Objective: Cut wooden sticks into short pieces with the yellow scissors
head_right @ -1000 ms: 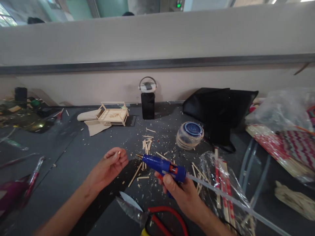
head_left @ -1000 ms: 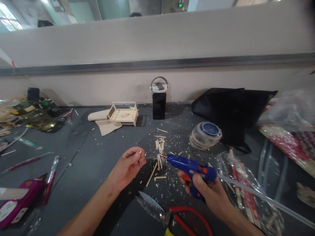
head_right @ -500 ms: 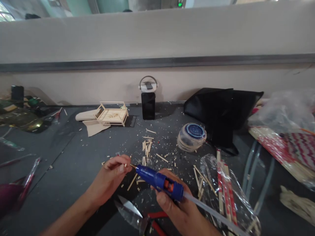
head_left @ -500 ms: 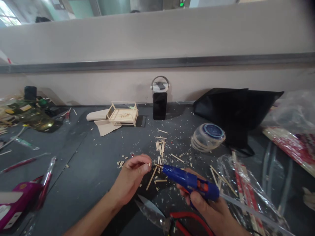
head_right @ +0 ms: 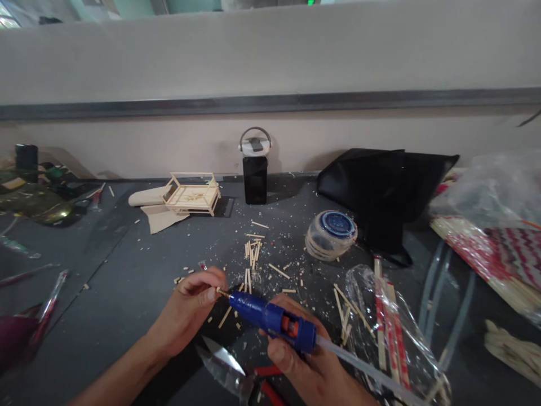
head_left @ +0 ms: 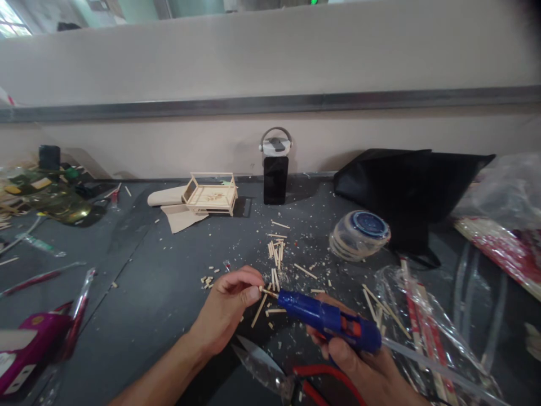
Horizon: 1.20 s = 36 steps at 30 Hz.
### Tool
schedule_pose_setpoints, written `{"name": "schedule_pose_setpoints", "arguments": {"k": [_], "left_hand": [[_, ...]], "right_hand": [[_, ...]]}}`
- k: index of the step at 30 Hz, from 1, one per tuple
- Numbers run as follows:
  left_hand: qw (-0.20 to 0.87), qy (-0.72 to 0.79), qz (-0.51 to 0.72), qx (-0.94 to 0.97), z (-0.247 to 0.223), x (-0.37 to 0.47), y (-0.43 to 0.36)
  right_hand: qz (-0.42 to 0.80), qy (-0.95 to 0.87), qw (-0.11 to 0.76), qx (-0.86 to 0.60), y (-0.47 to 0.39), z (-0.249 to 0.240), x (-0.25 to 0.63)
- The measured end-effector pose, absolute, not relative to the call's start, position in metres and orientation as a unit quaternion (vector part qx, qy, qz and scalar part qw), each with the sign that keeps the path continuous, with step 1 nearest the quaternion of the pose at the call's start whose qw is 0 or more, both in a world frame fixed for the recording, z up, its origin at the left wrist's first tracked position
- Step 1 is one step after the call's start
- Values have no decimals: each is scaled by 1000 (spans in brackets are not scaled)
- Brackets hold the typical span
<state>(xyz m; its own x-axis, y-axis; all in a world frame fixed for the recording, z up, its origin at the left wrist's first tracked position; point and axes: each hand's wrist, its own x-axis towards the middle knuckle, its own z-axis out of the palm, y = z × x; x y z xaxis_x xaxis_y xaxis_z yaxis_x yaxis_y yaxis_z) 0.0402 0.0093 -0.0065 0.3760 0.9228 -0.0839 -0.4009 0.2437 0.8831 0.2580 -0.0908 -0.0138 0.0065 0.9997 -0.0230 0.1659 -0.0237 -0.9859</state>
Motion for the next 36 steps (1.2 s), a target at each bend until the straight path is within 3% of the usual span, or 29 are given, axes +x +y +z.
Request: {"name": "schedule_pose_setpoints", "arguments": {"k": [15, 27, 36], "left_hand": [[665, 351, 457, 475, 0, 36, 11], [656, 364, 453, 482, 2, 35, 11], [653, 354, 456, 491, 2, 35, 11]], "right_hand": [[532, -390, 478, -580, -97, -15, 253], [500, -371, 510, -594, -101, -15, 242], [508, -430, 459, -589, -97, -13, 252]]}}
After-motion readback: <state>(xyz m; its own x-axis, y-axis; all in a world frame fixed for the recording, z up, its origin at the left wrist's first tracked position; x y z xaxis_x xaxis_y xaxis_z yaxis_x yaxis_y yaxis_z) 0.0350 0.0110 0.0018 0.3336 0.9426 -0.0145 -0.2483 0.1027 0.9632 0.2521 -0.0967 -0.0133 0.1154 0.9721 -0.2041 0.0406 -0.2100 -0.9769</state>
